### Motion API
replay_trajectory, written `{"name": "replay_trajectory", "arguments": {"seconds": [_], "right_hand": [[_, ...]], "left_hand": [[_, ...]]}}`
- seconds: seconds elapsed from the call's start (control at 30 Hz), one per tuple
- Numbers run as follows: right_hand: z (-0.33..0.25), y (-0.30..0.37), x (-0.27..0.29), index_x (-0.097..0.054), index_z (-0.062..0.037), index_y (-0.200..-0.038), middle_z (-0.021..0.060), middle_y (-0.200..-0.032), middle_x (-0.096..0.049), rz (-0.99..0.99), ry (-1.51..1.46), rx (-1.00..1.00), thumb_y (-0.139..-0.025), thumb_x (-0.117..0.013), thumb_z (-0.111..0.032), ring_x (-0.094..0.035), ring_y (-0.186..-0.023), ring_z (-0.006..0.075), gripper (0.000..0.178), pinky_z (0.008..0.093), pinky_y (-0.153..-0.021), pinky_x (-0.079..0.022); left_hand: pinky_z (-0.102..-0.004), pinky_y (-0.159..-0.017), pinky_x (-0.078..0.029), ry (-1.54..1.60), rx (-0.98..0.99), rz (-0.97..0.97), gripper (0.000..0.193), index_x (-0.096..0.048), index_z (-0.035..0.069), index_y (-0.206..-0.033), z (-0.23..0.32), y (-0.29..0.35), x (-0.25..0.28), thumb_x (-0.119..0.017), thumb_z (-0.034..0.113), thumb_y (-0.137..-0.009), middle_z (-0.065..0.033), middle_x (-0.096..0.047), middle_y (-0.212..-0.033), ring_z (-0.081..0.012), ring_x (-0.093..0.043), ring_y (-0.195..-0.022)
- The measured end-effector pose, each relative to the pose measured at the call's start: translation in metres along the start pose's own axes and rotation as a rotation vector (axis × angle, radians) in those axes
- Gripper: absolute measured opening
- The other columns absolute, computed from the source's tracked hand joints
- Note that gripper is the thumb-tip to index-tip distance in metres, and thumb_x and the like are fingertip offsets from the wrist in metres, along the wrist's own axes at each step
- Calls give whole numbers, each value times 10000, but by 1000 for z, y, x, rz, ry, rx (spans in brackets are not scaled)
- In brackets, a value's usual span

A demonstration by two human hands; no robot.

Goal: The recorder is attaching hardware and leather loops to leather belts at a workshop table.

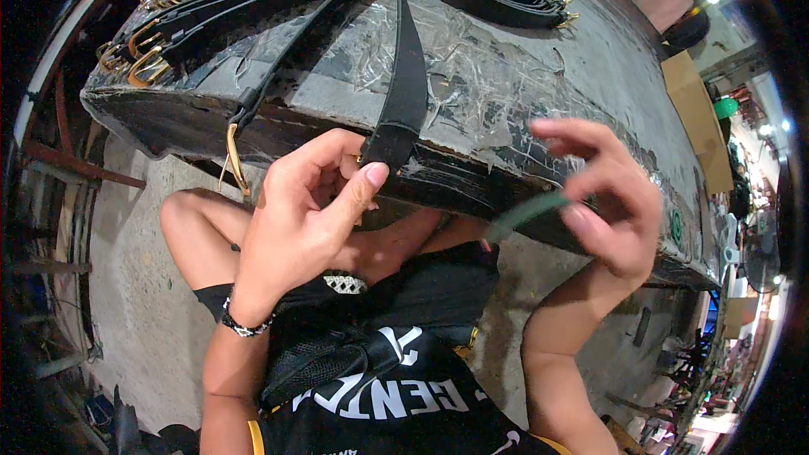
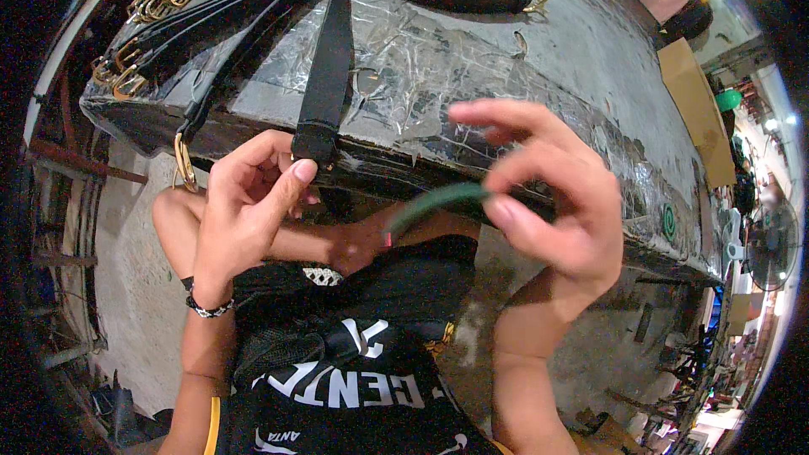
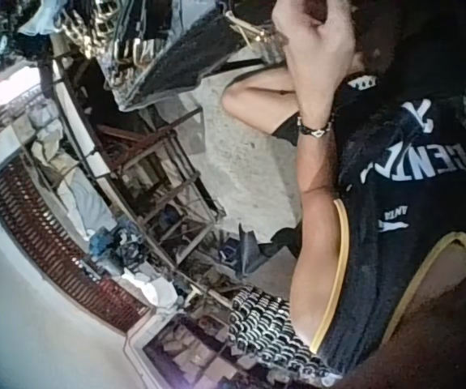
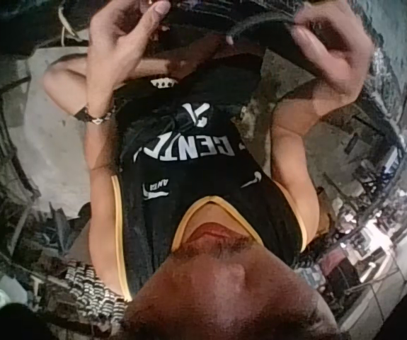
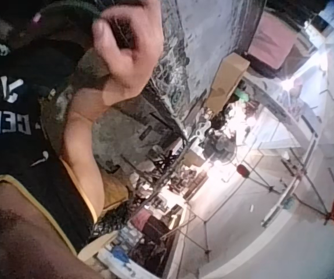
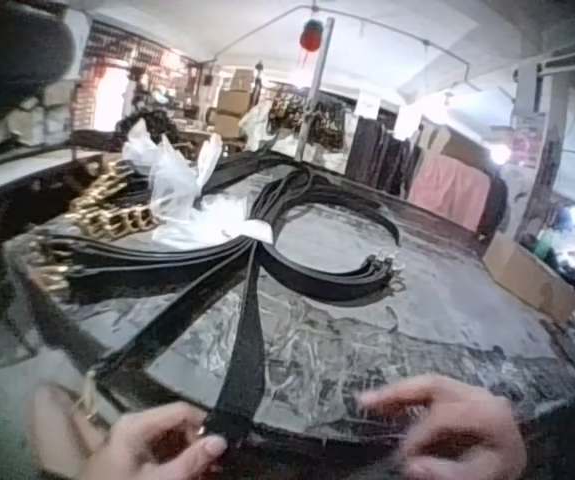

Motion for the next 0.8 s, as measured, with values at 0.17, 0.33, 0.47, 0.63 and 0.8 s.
{"name": "replay_trajectory", "arguments": {"seconds": [0.17,0.33,0.47,0.63,0.8], "right_hand": [[11,2,-4,-651,-21,-856,222,-1272,-675,29,69,-55,-807,-704,-148,-646,-1160,321,146,396,-1003,-466],[9,1,-8,-654,11,-850,261,-1236,-683,50,187,-143,-783,-722,-159,-660,-1119,326,195,403,-1000,-474],[-4,15,-4,-654,11,-843,237,-1204,-700,160,-109,-15,-795,-704,-118,-675,-1089,311,146,401,-991,-489],[4,6,-24,-654,17,-862,211,-1146,-720,141,138,-135,-805,-706,-82,-687,-1047,298,125,376,-963,-502],[4,15,-28,-656,28,-885,214,-1094,-722,379,-139,-112,-826,-690,-28,-684,-1024,279,88,381,-946,-510]], "left_hand": [[-258,-508,-364,-325,-200,226,260,-631,20,-1091,7,14,-13,-731,39,-852,3,-485,-627,-58,-453,-548],[-325,-530,-427,-576,-492,329,447,-632,19,-1205,20,19,-19,-720,-57,-773,-58,-485,-689,-178,-501,-546],[-331,-548,-449,-684,-698,290,454,-647,29,-1191,21,10,-30,-797,4,-764,-74,-544,-754,-198,-542,-601],[-267,-436,-353,-718,-660,371,381,-652,45,-1093,13,4,-31,-881,106,-795,-28,-506,-630,-83,-462,-486],[-272,-457,-394,-662,-713,339,225,-640,25,-1055,15,-1,-31,-792,46,-889,-52,-574,-664,-89,-533,-513]]}}
Point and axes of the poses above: each hand's wrist, its own y-axis away from the middle knuckle, its own x-axis out of the back of the hand, z = x × y, the point moved 3 cm from there along -y, towards the middle knuckle
